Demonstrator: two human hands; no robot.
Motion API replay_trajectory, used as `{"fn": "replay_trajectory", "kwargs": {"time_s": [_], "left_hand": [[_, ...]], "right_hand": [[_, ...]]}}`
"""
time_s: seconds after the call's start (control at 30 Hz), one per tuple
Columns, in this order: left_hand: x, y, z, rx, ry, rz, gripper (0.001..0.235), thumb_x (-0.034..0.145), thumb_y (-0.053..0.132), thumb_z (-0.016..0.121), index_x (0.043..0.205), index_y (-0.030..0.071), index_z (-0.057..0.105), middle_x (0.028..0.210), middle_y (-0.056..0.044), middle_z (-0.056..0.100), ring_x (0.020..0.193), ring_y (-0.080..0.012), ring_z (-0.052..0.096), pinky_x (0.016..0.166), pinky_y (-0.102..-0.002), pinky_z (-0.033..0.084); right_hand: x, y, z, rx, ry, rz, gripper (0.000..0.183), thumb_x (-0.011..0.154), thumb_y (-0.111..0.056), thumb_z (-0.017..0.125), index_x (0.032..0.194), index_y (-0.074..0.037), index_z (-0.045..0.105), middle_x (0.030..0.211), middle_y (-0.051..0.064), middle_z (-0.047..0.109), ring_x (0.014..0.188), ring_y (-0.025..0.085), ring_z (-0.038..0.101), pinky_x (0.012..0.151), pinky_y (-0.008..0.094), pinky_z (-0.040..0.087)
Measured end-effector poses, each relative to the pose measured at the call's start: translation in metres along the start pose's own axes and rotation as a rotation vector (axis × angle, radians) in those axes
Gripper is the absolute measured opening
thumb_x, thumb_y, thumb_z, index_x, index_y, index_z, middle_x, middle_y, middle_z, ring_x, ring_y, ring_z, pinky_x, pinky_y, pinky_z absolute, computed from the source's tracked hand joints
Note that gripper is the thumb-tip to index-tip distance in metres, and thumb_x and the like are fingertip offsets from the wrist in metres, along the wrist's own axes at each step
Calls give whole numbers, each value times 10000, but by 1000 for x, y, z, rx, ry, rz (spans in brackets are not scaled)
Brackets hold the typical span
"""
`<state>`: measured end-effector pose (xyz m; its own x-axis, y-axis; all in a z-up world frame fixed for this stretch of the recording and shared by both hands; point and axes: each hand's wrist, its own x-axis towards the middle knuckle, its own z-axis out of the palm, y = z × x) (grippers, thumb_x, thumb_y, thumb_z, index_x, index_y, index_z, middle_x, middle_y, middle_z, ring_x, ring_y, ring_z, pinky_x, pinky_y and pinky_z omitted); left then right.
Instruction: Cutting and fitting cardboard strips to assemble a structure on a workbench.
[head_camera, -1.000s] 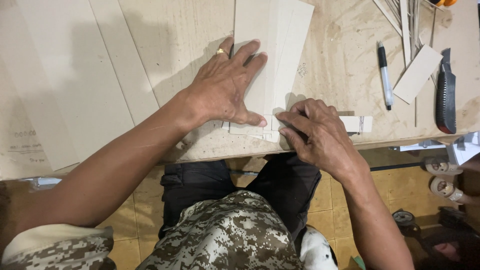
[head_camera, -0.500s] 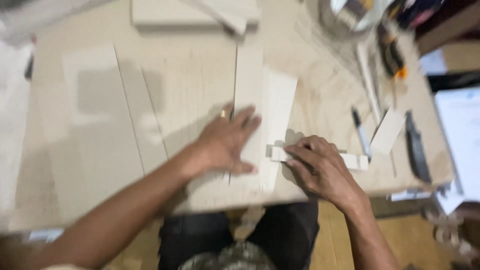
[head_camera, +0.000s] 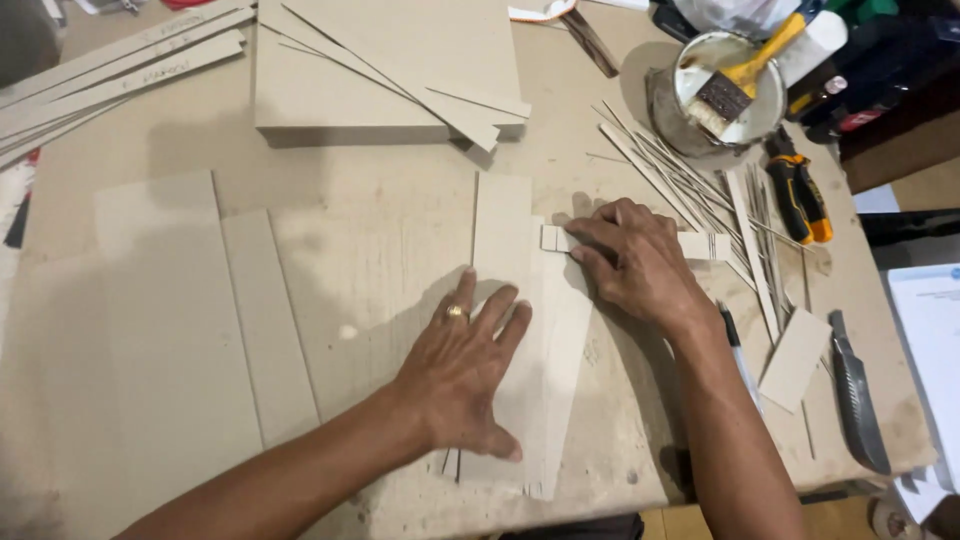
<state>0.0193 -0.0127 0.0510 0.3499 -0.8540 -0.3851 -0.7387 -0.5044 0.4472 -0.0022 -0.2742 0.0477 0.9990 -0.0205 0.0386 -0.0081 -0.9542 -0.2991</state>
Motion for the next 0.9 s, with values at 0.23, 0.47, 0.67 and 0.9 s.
{"fn": "replay_trajectory", "kwargs": {"time_s": [0.23, 0.47, 0.67, 0.9], "left_hand": [[10, -2, 3, 31, -59, -15, 1564, 603, 738, 1059, 1619, 82, 68, 1707, -189, -86, 1487, -619, -214, 1188, -578, 72], [13, 4, -10, 87, -192, -59, 1567, 673, 745, 1016, 1638, 97, -36, 1715, -187, -188, 1489, -624, -221, 1181, -576, 142], [27, -16, 43, 227, 54, 39, 1785, 467, 1010, 1064, 1583, 57, 47, 1663, -275, -119, 1440, -688, -164, 1143, -623, 7], [33, -27, 72, 353, 812, 198, 1931, 33, 1125, 533, 1542, 24, 40, 1671, -264, -44, 1550, -504, -50, 1332, -586, -84]], "right_hand": [[11, 5, 9, 57, -11, -46, 404, 1002, -394, 564, 1328, -209, 715, 1072, 33, 590, 1047, 250, 577, 876, 462, 349], [14, 5, 9, 67, -19, -64, 377, 988, -354, 605, 1312, -204, 726, 1056, 44, 605, 1040, 264, 580, 898, 471, 362], [14, 5, 10, 90, -1, -87, 382, 979, -323, 628, 1317, -170, 722, 1076, 47, 615, 1091, 274, 586, 917, 505, 380], [14, 5, 11, 86, 0, -65, 375, 978, -329, 626, 1316, -202, 725, 1086, 47, 613, 1107, 278, 578, 896, 495, 371]]}}
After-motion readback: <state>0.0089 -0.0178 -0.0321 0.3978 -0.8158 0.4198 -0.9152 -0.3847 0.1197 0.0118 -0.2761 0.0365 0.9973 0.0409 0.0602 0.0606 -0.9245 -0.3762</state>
